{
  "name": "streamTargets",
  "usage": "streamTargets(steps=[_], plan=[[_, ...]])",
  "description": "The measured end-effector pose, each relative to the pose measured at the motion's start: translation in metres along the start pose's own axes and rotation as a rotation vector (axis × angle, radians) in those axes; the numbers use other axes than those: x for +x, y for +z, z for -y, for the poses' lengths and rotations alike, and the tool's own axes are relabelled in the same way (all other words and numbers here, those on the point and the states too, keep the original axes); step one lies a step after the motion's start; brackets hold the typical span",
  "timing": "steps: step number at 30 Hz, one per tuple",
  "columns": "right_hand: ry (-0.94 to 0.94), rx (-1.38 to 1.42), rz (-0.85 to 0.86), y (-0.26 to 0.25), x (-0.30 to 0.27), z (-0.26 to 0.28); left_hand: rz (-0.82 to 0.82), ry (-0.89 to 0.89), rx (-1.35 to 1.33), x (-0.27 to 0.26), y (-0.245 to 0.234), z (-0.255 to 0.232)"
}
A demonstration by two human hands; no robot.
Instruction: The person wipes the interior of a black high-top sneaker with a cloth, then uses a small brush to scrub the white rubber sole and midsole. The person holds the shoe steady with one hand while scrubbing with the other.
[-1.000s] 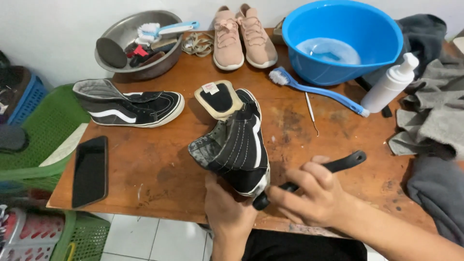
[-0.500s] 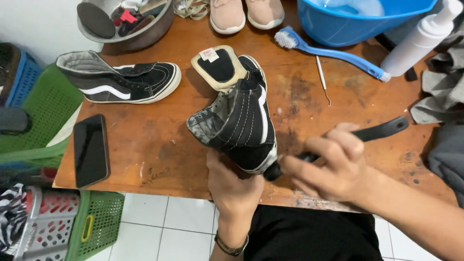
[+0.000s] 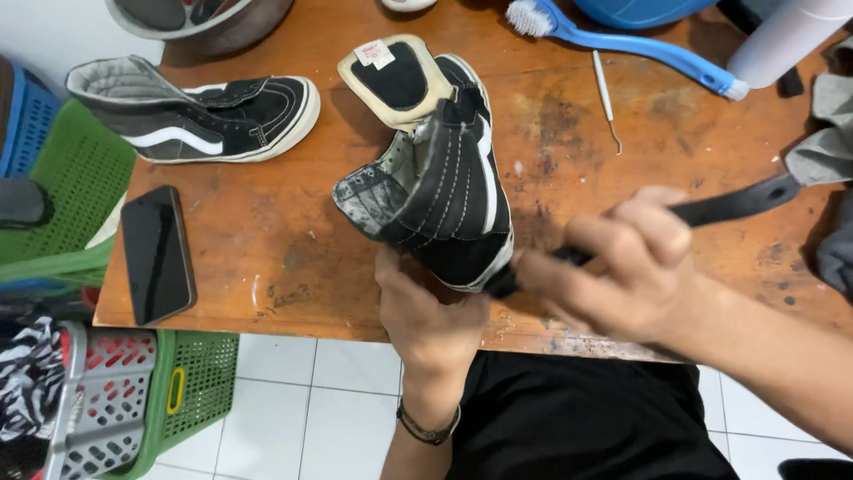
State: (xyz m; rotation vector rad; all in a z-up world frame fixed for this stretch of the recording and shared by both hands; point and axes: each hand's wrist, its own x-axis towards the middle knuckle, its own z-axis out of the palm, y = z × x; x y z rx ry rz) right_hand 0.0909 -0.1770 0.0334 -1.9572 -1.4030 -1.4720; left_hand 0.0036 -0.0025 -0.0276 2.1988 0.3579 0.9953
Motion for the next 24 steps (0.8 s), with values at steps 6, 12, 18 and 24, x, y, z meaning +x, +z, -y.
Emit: streamTargets(steps=[6, 12, 18, 24], plan=[[-0.012, -0.004, 0.018, 0.007, -0.026, -0.024, -0.008, 0.028, 0.038, -0.001, -0.003, 0.0], [0.273, 0.229, 0.27, -0.013, -0.016, -0.015, 0.011, -0.212, -0.22, 0.006, -0.005, -0.022], [0.21, 0.381, 0.289, -0.013, -0.014, -0.009, -0.015, -0.236, -0.273, 0.004, -0.005, -0.022], [0.078, 0.444, 0.277, -0.015, -0.016, -0.014, -0.032, -0.21, -0.319, 0.007, -0.011, -0.028]])
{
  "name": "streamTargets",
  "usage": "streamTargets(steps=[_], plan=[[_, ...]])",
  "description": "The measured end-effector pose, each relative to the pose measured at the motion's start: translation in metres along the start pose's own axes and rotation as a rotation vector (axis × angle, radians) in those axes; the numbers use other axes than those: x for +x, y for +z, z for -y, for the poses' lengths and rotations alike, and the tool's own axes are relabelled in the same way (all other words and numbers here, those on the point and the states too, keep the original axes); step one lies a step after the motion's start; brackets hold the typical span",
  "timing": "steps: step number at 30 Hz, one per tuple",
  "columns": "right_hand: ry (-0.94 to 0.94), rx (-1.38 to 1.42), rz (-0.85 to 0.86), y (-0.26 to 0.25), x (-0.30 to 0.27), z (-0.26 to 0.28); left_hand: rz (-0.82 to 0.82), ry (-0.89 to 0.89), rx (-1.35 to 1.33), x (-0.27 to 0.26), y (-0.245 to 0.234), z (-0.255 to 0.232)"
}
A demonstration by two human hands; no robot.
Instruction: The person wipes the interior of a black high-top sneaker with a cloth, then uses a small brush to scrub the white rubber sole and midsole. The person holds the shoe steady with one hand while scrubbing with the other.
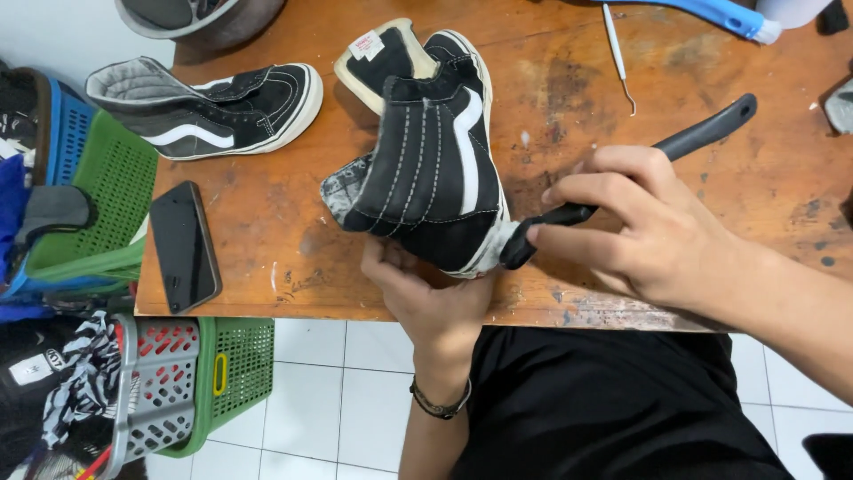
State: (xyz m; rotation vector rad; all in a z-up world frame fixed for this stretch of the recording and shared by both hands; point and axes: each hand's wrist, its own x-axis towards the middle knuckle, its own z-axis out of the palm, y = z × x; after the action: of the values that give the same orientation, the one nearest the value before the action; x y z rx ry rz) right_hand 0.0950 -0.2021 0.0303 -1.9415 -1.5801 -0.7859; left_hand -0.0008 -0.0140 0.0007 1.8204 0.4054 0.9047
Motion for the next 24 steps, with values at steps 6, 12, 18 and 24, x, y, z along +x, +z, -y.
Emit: streamTargets(steps=[6, 12, 18, 24], plan=[[-0.066, -0.101, -0.06, 0.01, -0.004, -0.007, 0.044, 0.086, 0.116, 0.009, -0.003, -0.007], [-0.043, -0.056, -0.023, 0.005, -0.001, 0.004, 0.178, 0.183, 0.149, 0.013, -0.008, 0.002], [0.057, -0.049, -0.148, 0.012, -0.003, -0.005, 0.178, 0.157, 0.124, 0.014, -0.006, -0.004], [0.1, -0.118, -0.08, 0.0, -0.001, -0.007, 0.157, 0.233, 0.149, 0.016, -0.004, -0.006]])
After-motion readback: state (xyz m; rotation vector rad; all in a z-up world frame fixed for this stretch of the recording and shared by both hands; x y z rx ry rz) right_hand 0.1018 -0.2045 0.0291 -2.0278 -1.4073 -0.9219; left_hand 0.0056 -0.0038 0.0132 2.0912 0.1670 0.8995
